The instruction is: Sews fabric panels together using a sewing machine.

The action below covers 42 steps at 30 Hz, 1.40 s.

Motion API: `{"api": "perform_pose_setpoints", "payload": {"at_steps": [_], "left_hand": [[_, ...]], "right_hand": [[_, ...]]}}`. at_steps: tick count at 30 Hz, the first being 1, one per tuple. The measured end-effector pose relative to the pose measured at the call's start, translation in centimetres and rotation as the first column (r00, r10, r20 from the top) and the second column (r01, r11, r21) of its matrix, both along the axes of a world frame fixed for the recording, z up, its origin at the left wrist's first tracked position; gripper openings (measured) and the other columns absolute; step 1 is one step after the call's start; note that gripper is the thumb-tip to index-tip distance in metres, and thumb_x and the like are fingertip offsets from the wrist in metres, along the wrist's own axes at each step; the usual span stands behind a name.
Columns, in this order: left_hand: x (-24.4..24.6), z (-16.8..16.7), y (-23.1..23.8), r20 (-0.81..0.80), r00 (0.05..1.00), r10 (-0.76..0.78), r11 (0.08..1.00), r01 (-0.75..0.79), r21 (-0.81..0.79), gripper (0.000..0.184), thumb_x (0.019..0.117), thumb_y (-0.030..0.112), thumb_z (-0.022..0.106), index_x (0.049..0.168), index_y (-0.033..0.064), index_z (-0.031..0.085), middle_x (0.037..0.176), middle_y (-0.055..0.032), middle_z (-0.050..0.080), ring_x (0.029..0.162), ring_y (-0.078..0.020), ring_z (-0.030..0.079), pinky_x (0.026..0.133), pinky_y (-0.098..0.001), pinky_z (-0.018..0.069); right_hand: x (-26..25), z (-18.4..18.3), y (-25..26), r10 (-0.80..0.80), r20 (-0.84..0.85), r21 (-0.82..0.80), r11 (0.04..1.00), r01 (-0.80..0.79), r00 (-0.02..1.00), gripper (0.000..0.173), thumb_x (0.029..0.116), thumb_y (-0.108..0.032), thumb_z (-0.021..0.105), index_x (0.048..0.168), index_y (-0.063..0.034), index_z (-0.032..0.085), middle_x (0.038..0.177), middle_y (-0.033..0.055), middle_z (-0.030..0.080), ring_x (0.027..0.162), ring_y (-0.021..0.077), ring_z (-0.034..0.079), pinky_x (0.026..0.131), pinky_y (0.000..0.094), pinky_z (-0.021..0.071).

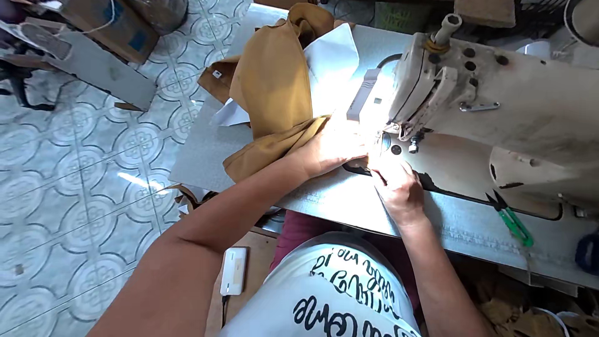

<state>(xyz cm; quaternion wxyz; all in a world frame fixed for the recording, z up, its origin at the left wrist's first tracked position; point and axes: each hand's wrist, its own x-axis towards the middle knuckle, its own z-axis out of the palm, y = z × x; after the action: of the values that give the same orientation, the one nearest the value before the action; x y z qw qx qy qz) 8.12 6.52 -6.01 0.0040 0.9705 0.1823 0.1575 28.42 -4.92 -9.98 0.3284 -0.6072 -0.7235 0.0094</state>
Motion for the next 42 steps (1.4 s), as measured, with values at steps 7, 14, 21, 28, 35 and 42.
{"api": "perform_pose_setpoints", "payload": {"at_steps": [7,14,21,28,35,42], "left_hand": [[-0.1,-0.8,0.9,-0.027,0.999,-0.042,0.999,0.042,-0.003,0.040,0.1035,0.007,0.052,0.127,0.0326,0.070,0.119,-0.0030,0.069,0.117,-0.0268,0.061,0.100,-0.0570,0.0409],[-0.2,-1.2,1.2,0.018,0.998,-0.053,0.998,0.053,-0.044,0.037,0.1042,0.009,0.050,0.125,0.0309,0.071,0.116,-0.0022,0.068,0.116,-0.0257,0.061,0.098,-0.0551,0.0426],[0.1,-1.6,1.3,0.003,0.999,-0.032,0.999,0.033,-0.037,0.034,0.1056,0.010,0.048,0.127,0.0254,0.070,0.138,-0.0010,0.064,0.133,-0.0268,0.056,0.106,-0.0630,0.0382],[0.7,-1.3,1.5,0.022,0.999,-0.035,0.999,0.036,-0.031,0.033,0.1073,0.012,0.045,0.123,0.0218,0.073,0.132,0.0022,0.070,0.130,-0.0240,0.059,0.114,-0.0669,0.0249],[0.4,-1.7,1.7,0.073,0.996,-0.043,0.998,0.047,-0.051,0.034,0.1052,0.009,0.048,0.122,0.0225,0.074,0.130,0.0024,0.071,0.129,-0.0240,0.060,0.114,-0.0647,0.0281],[0.4,-1.8,1.9,0.083,0.995,-0.049,0.996,0.054,-0.067,0.035,0.1047,0.008,0.047,0.122,0.0220,0.074,0.131,0.0037,0.070,0.130,-0.0221,0.060,0.115,-0.0675,0.0241]], "right_hand": [[-0.3,-0.3,-0.1,-0.070,0.047,0.041,0.997,0.068,0.996,0.018,0.0977,-0.019,0.065,0.109,-0.0214,0.079,0.113,0.0018,0.075,0.108,0.0250,0.068,0.081,0.0451,0.0540],[-0.5,-0.7,-0.2,-0.091,0.063,0.075,0.993,0.086,0.994,0.020,0.0967,-0.018,0.064,0.108,-0.0211,0.080,0.110,0.0026,0.076,0.105,0.0259,0.069,0.080,0.0446,0.0535],[-0.1,-0.5,0.5,-0.075,0.042,0.034,0.997,0.073,0.996,0.022,0.0966,-0.016,0.062,0.110,-0.0191,0.079,0.114,0.0029,0.075,0.108,0.0267,0.068,0.085,0.0449,0.0549],[-0.4,-0.7,0.8,-0.129,0.080,0.052,0.991,0.125,0.988,0.023,0.0967,-0.013,0.060,0.110,-0.0165,0.078,0.114,0.0045,0.075,0.104,0.0275,0.068,0.082,0.0442,0.0547],[-0.7,-0.6,0.7,-0.161,0.116,0.042,0.987,0.157,0.980,0.022,0.0945,-0.007,0.063,0.110,-0.0132,0.078,0.114,0.0065,0.075,0.104,0.0295,0.069,0.079,0.0462,0.0548],[-0.6,-0.5,0.8,-0.146,0.110,0.052,0.989,0.142,0.983,0.021,0.0950,-0.008,0.063,0.109,-0.0127,0.078,0.113,0.0069,0.075,0.101,0.0297,0.068,0.078,0.0454,0.0540]]}}
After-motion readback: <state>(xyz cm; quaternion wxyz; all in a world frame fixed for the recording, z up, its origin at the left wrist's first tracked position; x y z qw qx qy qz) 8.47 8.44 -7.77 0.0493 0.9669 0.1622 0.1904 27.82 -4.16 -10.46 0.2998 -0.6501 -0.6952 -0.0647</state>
